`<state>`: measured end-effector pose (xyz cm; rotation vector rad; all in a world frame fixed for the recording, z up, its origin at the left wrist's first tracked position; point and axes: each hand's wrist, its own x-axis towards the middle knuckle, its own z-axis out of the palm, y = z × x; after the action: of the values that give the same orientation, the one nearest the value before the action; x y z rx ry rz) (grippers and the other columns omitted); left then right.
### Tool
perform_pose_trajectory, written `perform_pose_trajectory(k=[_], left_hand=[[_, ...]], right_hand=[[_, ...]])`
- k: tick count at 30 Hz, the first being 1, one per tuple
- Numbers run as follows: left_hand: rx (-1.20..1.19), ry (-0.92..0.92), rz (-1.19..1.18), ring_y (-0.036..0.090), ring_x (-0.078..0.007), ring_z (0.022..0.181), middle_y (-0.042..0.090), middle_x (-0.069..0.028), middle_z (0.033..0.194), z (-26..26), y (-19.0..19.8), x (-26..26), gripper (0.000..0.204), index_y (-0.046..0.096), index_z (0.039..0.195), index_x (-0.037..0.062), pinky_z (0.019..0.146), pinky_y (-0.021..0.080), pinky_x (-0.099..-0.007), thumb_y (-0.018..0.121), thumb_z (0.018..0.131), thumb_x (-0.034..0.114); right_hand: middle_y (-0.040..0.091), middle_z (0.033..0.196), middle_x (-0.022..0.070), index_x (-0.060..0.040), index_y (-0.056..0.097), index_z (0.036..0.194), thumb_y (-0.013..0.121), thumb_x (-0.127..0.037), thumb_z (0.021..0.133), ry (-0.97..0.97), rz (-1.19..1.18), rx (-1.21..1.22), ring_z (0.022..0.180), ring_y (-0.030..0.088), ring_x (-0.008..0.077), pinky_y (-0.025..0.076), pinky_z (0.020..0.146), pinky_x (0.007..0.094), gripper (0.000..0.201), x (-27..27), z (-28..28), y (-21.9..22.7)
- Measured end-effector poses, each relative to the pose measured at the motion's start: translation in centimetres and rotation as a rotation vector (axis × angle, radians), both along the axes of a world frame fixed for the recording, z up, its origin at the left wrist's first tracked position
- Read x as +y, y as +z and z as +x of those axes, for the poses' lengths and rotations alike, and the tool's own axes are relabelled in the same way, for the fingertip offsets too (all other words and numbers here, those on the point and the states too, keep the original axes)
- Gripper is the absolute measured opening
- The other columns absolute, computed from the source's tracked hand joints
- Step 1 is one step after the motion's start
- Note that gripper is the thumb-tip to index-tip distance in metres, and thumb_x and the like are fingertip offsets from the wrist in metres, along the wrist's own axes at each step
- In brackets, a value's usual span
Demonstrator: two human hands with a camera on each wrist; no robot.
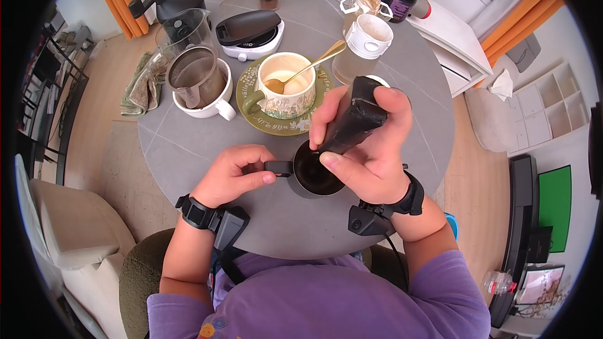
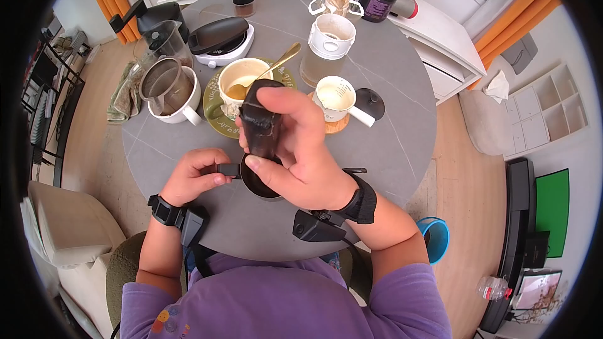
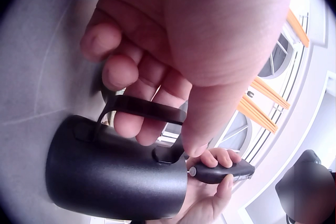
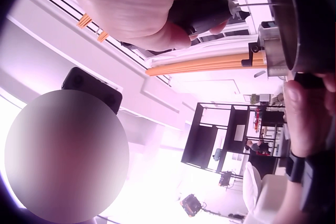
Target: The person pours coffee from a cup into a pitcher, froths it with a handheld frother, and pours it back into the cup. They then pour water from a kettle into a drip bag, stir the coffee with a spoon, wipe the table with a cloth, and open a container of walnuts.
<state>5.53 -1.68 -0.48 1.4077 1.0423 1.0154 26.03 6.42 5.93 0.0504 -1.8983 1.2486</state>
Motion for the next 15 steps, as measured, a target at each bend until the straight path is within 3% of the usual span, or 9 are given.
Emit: perform_pose_trajectory(k=[2,4,15], left_hand=[[0.006,0.001,-0.002,0.043,-0.0034,0.060,0.049,0.0032,0.069,-0.08,0.17,0.01,0.016,0.059,0.083,0.0035,0.052,0.034,-0.0193,0.065,0.078,0.017],[0.045,-0.038,-0.035,0.052,-0.0065,0.069,0.056,-0.0014,0.079,-0.31,0.37,0.01,0.024,0.057,0.088,-0.0002,0.059,0.039,-0.0201,0.065,0.079,0.020],[0.053,-0.032,-0.029,0.051,-0.0060,0.067,0.056,-0.0015,0.079,-0.30,0.34,-0.02,0.022,0.057,0.087,-0.0002,0.058,0.038,-0.0200,0.065,0.078,0.019]], right_hand=[[0.040,0.105,0.0162,-0.0321,0.011,0.131,0.052,0.011,0.073,-0.030,-0.012,0.010,0.086,0.049,0.0201,0.046,0.072,0.0339,0.083,-0.18,0.04,0.16],[0.039,0.107,0.0155,-0.0343,0.011,0.131,0.052,0.011,0.073,-0.047,-0.027,0.016,0.087,0.049,0.0202,0.046,0.073,0.0351,0.084,-0.28,0.12,0.23],[0.038,0.108,0.0148,-0.0362,0.011,0.131,0.050,0.014,0.072,-0.064,0.002,0.021,0.088,0.049,0.0202,0.045,0.074,0.0357,0.087,-0.06,0.28,0.18]])
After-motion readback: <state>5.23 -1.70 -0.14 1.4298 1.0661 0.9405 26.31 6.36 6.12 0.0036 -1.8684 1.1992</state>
